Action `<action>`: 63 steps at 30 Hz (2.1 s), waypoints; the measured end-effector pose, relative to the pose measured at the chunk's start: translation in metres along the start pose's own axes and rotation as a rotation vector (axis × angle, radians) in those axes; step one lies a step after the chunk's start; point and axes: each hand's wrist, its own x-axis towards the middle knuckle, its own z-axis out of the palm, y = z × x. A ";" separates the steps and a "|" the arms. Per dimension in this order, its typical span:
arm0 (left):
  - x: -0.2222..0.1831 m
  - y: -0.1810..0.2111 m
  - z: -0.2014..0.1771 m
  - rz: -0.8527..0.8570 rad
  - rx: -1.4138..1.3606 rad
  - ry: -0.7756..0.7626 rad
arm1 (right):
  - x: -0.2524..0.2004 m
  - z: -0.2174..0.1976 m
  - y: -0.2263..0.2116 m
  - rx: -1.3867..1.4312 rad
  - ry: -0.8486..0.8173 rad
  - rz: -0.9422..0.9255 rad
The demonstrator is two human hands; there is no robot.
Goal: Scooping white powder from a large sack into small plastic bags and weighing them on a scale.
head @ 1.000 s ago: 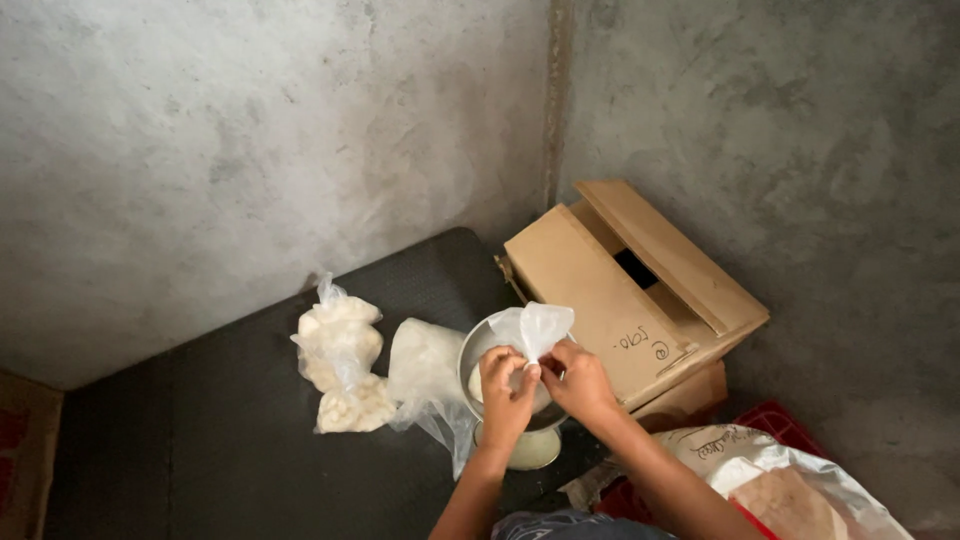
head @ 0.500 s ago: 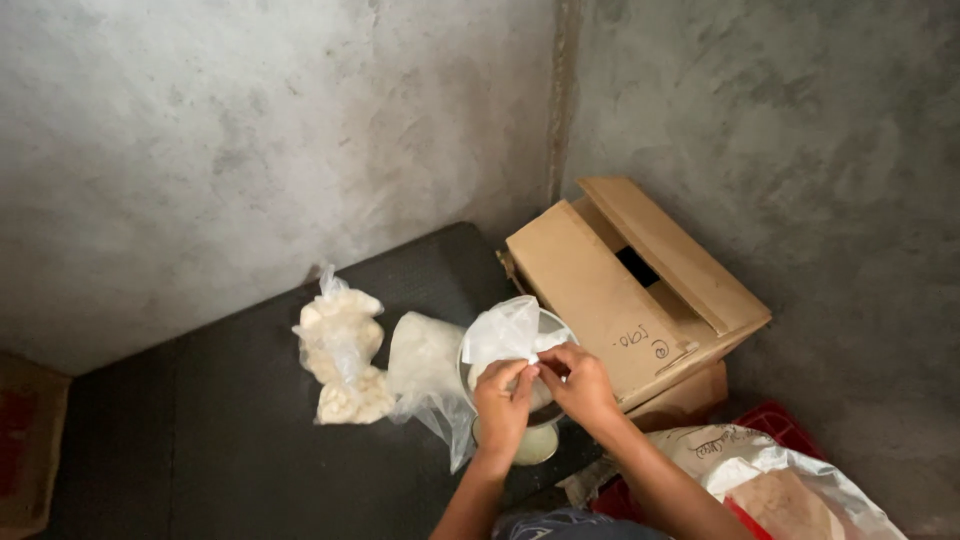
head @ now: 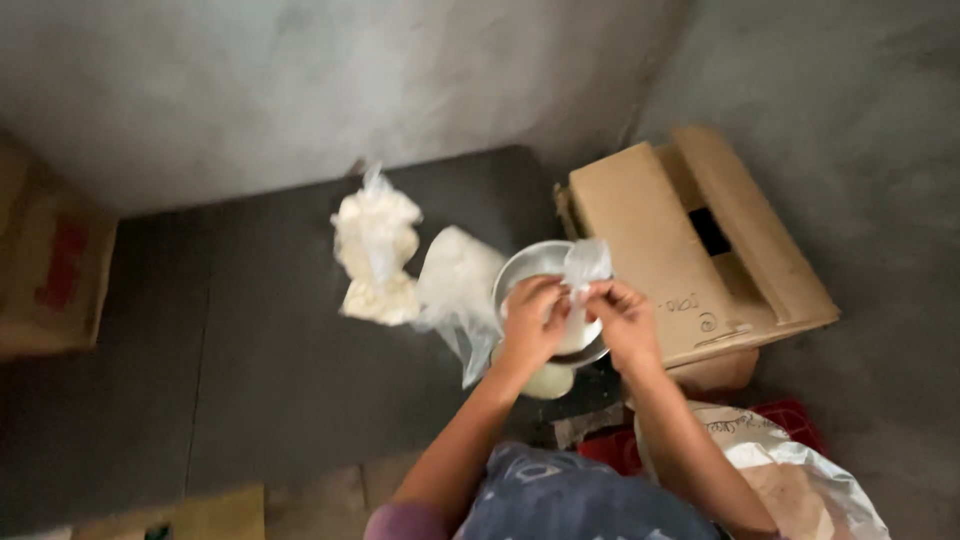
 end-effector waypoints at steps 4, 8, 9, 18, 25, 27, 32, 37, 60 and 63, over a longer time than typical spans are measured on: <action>-0.001 0.019 0.000 0.057 0.088 -0.052 | 0.008 0.009 -0.030 0.033 -0.063 -0.127; 0.017 0.037 -0.003 -0.026 -0.026 0.036 | -0.004 0.039 -0.091 0.248 -0.124 -0.157; 0.025 0.046 -0.005 -0.019 -0.127 0.082 | -0.008 0.043 -0.101 0.252 -0.154 -0.199; 0.018 0.051 -0.033 -0.043 0.074 0.207 | -0.042 0.061 -0.145 0.221 -0.410 -0.313; -0.013 0.011 -0.108 -0.128 0.239 0.212 | -0.041 0.119 -0.097 0.250 -0.515 -0.206; -0.027 -0.012 -0.136 -0.247 0.312 0.150 | -0.036 0.148 -0.069 0.309 -0.502 -0.008; -0.050 -0.086 -0.223 -0.346 0.391 0.031 | -0.024 0.248 0.001 0.345 -0.569 0.144; -0.057 -0.179 -0.311 -0.448 0.281 0.062 | -0.002 0.369 0.078 0.337 -0.554 0.298; 0.033 -0.623 -0.381 -0.646 0.202 0.314 | 0.252 0.675 0.272 0.025 -0.386 0.231; 0.048 -0.631 -0.370 -0.813 0.118 0.182 | 0.263 0.671 0.279 0.006 -0.337 0.212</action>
